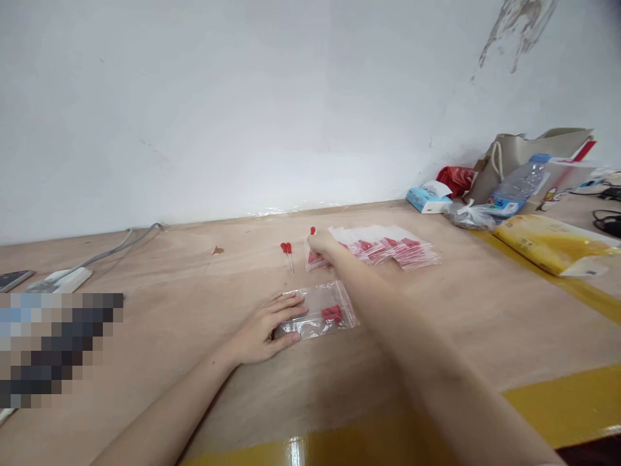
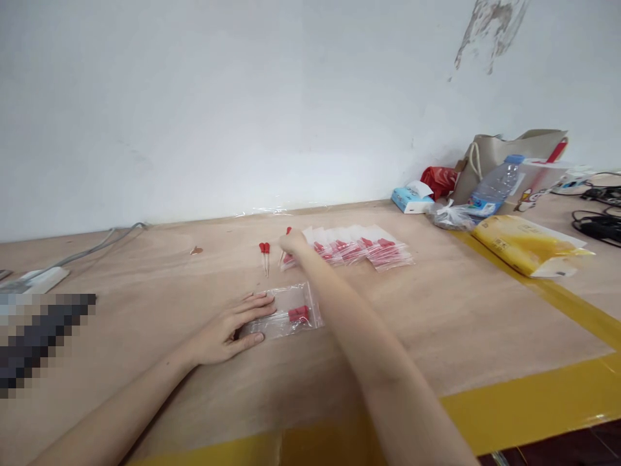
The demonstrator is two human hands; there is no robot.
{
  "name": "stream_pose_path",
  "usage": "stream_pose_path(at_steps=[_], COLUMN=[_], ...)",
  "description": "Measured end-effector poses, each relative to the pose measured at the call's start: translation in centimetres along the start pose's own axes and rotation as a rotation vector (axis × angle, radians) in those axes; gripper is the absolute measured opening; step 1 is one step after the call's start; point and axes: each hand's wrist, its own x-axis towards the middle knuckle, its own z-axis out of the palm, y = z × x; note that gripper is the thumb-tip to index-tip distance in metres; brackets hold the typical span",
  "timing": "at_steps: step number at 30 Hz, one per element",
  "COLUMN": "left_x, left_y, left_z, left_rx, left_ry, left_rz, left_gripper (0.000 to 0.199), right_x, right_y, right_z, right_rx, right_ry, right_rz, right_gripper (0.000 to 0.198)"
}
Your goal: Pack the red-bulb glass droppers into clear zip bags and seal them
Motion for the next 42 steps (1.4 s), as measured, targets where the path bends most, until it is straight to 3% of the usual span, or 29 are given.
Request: stream_pose_path(at_steps=[4,5,7,10,17,28,30,33,38,42], left_x=[0.1,0.1,0.2,0.2,0.1,0.1,0.1,0.0,0.1,0.1], left_y=[0.0,0.0,0.0,0.1,0.3,0.5,0.5,0.5,0.4,0.5], left_z=[0.0,0.0,0.0,0.1,0.1,0.1,0.1,0.1,0.2,0.2], left_rx=[0.043,0.049,0.058,0.062,0.055,0.036,0.034,0.039,0.041,0.039], left_ry=[-0.032,-0.037,-0.044,-0.047,-0.025,-0.008,0.0,-0.008,-0.008,0.002], left_rz=[0.002,0.0,-0.007,-0.012,-0.003,-0.034,-0.037,-0.044,-0.048,-0.04], left_gripper=[0.044,0.044,0.044,0.044,0.044,0.053,0.055,0.055,0.056,0.056], right_x=[-3.7,-4.9,-7.2,-9.3,-10.0,-11.6,-11.9,-12.1,-11.5,-11.4], right_y=[4.9,6.4,9.2,11.8,11.2,10.1,10.3,10.7,11.0,10.4], right_z=[-4.2,-4.9,-5.7,-5.7,-4.1,-3.7,-3.8,-3.9,-3.9,-3.5], right_rx=[0.188,0.365,0.598,0.737,0.858,0.982,0.907,0.607,0.03,-0.178], right_ry=[0.045,0.062,0.117,0.253,0.336,0.184,0.064,-0.092,-0.019,-0.027], right_rz=[-0.035,-0.087,-0.103,-0.093,-0.009,0.077,0.045,-0.109,-0.402,-0.456], right_gripper=[0.049,0.057,0.067,0.064,0.052,0.034,0.03,0.025,0.017,0.019])
